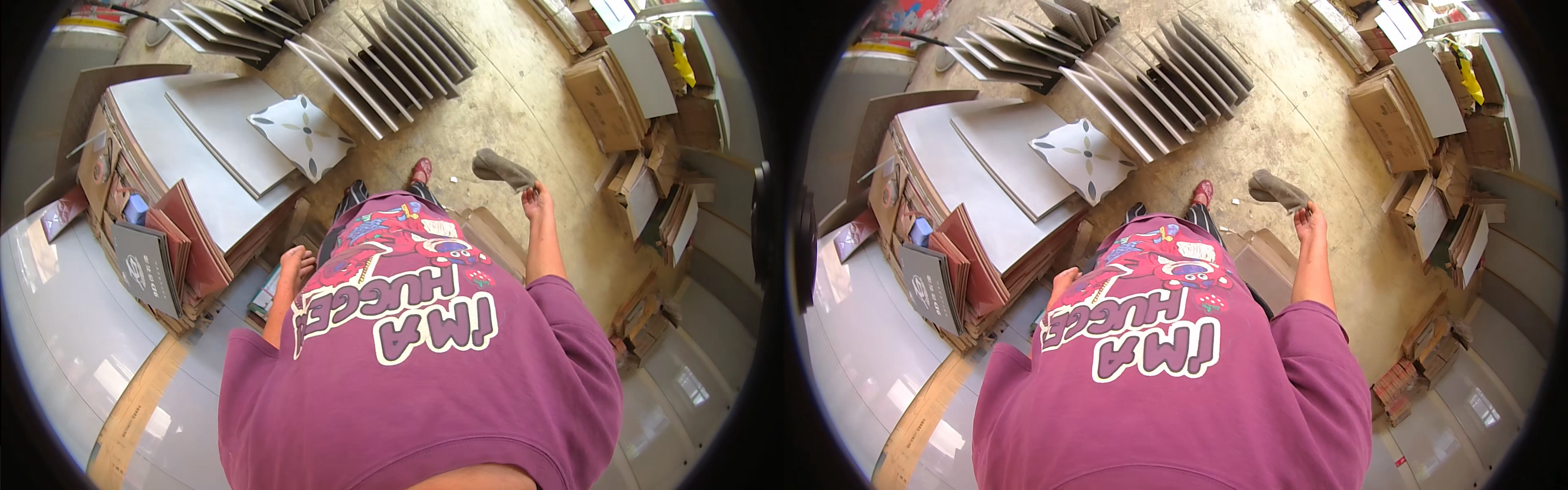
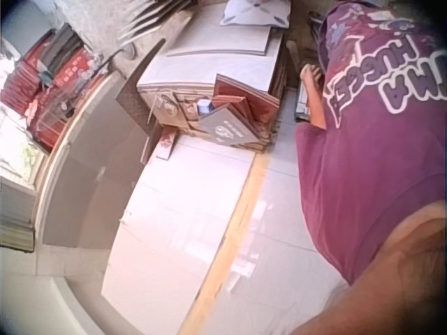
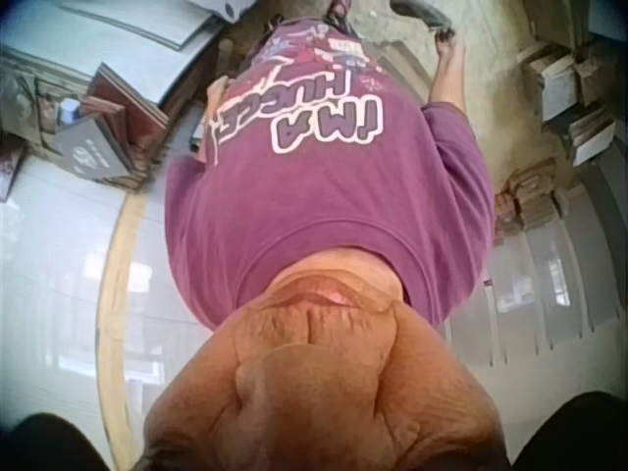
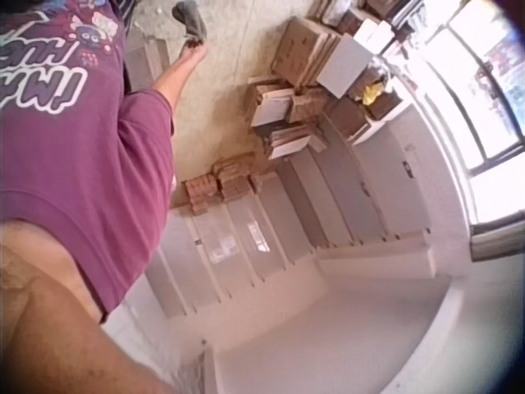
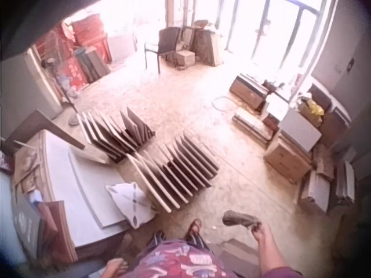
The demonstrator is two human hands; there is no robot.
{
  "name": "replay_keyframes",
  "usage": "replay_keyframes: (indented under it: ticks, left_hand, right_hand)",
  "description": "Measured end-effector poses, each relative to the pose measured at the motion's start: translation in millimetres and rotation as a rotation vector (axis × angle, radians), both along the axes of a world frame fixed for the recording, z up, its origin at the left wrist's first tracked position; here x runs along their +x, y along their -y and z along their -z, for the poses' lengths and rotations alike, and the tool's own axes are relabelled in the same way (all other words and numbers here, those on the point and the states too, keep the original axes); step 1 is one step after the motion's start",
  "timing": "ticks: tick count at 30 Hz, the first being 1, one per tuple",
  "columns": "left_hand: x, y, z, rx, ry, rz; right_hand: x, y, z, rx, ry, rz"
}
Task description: The person picks up a cloth and wipes the outer cage of a large floor fan.
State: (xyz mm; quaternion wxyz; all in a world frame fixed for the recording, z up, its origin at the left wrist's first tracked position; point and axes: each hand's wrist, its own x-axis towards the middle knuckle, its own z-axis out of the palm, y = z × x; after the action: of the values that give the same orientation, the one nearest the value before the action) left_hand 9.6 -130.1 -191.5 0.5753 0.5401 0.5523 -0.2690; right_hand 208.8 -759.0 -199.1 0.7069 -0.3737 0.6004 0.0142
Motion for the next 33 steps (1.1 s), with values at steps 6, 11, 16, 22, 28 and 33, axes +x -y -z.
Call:
replay_keyframes:
  ticks: [6,11,16,22,28,33]
  left_hand:
    - [73,50,8,0.0,0.102,-0.027]
    - [156,104,-13,0.006,0.254,0.076]
    - [176,133,-10,-0.002,0.262,0.165]
    - [147,126,14,-0.036,0.071,0.142]
    - [151,112,39,-0.074,-0.027,0.037]
    - [199,131,25,-0.103,0.065,0.089]
  right_hand:
    - [-7,45,12,0.009,-0.07,-0.061]
    - [0,72,14,-0.001,-0.093,-0.133]
    - [11,89,10,-0.021,-0.106,-0.126]
    - [12,111,6,-0.052,-0.095,-0.035]
    - [8,132,-7,-0.108,-0.091,0.041]
    - [30,151,-15,-0.148,-0.063,0.122]
